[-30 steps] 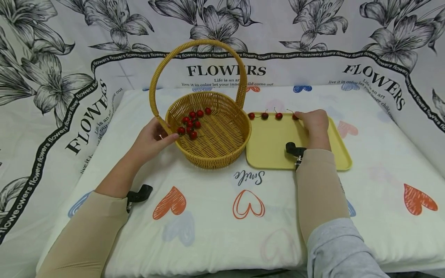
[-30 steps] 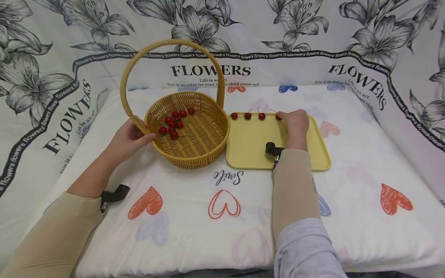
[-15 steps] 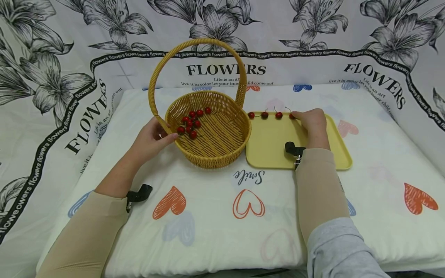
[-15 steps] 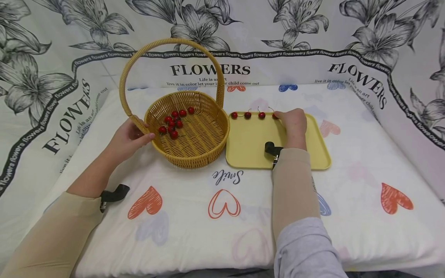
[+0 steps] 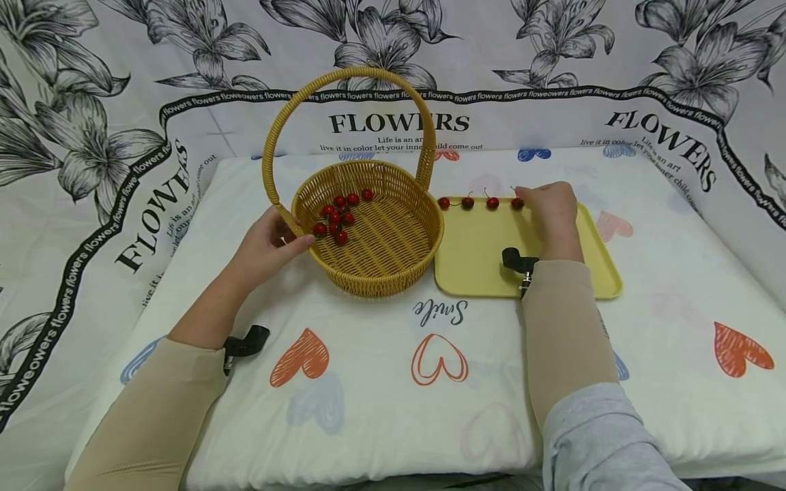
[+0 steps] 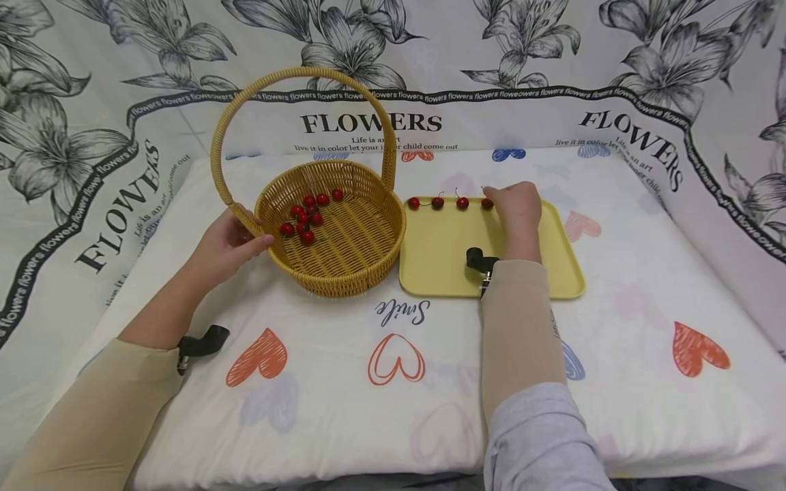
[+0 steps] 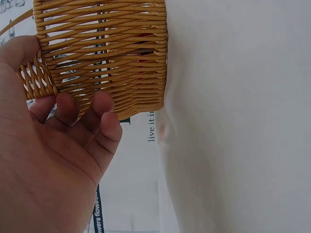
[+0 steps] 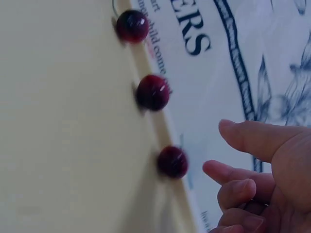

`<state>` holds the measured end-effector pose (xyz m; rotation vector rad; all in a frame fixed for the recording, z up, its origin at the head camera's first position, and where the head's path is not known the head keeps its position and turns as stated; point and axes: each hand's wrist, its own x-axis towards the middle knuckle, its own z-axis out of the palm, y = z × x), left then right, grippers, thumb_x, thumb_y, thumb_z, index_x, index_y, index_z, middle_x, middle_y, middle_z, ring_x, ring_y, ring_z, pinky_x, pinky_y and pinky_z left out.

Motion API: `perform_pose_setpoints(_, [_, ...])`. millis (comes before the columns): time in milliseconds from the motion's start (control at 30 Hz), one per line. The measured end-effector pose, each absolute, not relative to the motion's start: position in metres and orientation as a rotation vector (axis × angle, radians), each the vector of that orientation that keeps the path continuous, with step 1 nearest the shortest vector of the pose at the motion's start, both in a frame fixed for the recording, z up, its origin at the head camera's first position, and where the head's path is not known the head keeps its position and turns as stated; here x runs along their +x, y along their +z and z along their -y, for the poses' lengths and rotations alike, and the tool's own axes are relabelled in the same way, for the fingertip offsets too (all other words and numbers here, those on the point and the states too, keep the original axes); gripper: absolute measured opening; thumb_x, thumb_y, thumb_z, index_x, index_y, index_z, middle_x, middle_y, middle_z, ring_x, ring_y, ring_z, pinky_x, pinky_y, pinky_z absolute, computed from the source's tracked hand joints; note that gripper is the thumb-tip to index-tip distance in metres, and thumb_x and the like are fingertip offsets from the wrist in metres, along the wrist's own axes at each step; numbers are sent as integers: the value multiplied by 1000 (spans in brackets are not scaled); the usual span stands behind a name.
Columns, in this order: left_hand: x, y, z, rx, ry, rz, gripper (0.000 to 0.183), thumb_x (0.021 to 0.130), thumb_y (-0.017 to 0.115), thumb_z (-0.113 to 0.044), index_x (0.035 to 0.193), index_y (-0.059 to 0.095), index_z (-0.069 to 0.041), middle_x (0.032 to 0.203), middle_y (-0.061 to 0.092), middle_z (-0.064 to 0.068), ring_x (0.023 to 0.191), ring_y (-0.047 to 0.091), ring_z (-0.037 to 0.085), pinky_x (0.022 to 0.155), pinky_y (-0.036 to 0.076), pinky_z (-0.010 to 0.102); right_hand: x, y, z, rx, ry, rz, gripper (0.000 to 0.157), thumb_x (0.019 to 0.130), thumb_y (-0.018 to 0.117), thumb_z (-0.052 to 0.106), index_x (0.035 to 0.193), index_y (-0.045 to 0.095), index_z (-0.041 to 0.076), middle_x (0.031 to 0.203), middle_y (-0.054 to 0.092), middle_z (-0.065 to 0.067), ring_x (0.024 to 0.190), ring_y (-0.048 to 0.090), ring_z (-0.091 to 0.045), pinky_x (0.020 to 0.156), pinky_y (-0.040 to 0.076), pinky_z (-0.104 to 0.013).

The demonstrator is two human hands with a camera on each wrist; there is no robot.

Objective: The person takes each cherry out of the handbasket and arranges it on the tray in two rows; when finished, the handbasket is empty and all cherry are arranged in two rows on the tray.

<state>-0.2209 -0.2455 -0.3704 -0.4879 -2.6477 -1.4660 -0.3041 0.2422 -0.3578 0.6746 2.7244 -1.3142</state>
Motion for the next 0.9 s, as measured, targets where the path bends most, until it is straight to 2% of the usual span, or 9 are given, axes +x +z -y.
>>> perform_pose_setpoints(133, [-221, -370, 245, -485, -1461, 2650, 43, 98, 71, -18, 132, 50, 0, 108, 60, 11, 85, 52, 25, 69, 45, 26, -303, -338, -231, 583, -1320, -2794, 63, 97, 64, 52, 135, 66, 2, 143, 57, -17, 128, 52, -33, 107, 42, -47])
perform_pose_setpoints(233, [-220, -370, 246, -481, -1462, 2652, 44, 98, 71, -19, 132, 50, -1, 110, 61, 11, 85, 52, 25, 69, 45, 26, -300, -322, -218, 507, -1351, -2810, 62, 97, 64, 54, 135, 66, 5, 145, 56, -15, 132, 51, -33, 108, 41, -48])
perform_pose_setpoints(567, [-221, -371, 247, -501, -1468, 2642, 45, 98, 70, -17, 134, 49, -1, 110, 60, 12, 86, 50, 25, 70, 44, 26, -278, -284, -153, 180, -1506, -2739, 53, 95, 67, 54, 133, 71, 18, 145, 57, -4, 118, 54, -20, 93, 48, -40])
perform_pose_setpoints(600, [-221, -371, 247, -503, -1469, 2641, 45, 98, 70, -17, 134, 49, -1, 110, 60, 12, 85, 50, 25, 70, 44, 26, -276, -282, -146, 141, -1515, -2732, 50, 96, 67, 52, 132, 71, 19, 143, 58, -3, 117, 54, -18, 92, 48, -39])
perform_pose_setpoints(733, [-221, -371, 247, -505, -1474, 2637, 44, 98, 70, -17, 134, 50, -1, 109, 60, 11, 86, 50, 25, 70, 43, 26, -269, -282, -121, -49, -1530, -2755, 39, 98, 68, 46, 127, 75, 19, 127, 66, -1, 94, 55, -17, 70, 46, -32])
perform_pose_setpoints(800, [-221, -372, 248, -510, -1477, 2633, 44, 98, 71, -17, 134, 50, -1, 109, 60, 11, 85, 50, 25, 70, 43, 27, -265, -285, -109, -154, -1547, -2771, 34, 99, 68, 40, 124, 76, 17, 114, 68, -3, 87, 55, -18, 67, 46, -30])
perform_pose_setpoints(900, [-221, -371, 247, -522, -1485, 2630, 44, 98, 71, -17, 133, 50, -2, 107, 61, 11, 85, 50, 25, 69, 43, 27, -260, -289, -91, -247, -1538, -2808, 32, 100, 69, 36, 121, 75, 13, 98, 60, -4, 82, 49, -18, 67, 42, -29])
